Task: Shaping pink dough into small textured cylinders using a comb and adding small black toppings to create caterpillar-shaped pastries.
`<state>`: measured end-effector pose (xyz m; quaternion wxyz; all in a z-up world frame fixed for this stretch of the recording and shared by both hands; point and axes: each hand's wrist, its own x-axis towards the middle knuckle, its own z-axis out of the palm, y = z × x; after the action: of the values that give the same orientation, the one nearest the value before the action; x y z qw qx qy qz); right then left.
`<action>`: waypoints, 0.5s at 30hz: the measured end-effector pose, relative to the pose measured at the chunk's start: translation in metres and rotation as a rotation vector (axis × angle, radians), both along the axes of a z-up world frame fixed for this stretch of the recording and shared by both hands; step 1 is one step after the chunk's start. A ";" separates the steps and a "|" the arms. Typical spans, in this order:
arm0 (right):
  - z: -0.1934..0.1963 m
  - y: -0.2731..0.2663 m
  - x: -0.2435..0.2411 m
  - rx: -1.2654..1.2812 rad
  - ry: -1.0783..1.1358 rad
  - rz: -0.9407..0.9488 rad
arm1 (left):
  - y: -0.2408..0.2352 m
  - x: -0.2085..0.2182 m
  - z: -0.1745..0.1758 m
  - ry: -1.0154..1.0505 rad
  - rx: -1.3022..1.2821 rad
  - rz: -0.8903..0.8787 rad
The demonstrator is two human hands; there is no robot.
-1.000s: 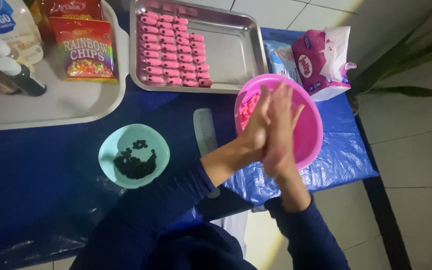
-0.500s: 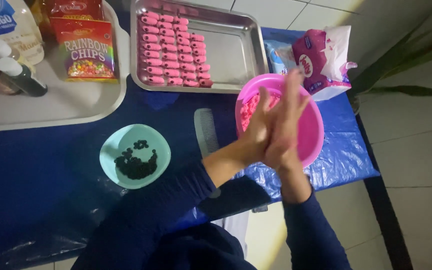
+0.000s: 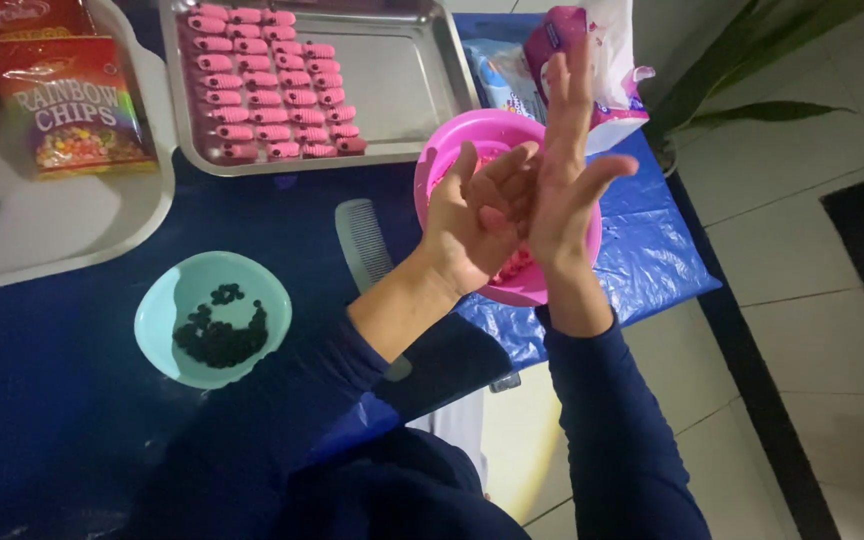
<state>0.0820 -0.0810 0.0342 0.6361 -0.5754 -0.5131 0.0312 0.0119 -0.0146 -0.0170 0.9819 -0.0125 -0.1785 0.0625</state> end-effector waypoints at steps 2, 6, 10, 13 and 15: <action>-0.003 0.006 -0.016 -0.009 -0.026 0.024 | 0.000 0.008 -0.004 -0.070 0.007 0.042; -0.007 0.010 -0.059 -0.179 -0.138 -0.050 | -0.001 0.006 -0.004 -0.028 0.049 0.078; -0.013 0.014 -0.059 -0.130 -0.189 0.062 | 0.002 0.005 -0.001 0.062 0.144 0.155; -0.007 0.015 -0.041 -0.121 -0.250 0.010 | 0.003 0.002 0.001 0.126 0.201 0.204; -0.010 0.013 -0.033 -0.123 -0.308 -0.048 | 0.002 -0.001 0.003 0.158 0.228 0.225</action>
<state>0.0490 -0.0679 0.0244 0.5143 -0.6232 -0.5877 -0.0412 0.0113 -0.0126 -0.0144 0.9747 0.1237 -0.1069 0.1523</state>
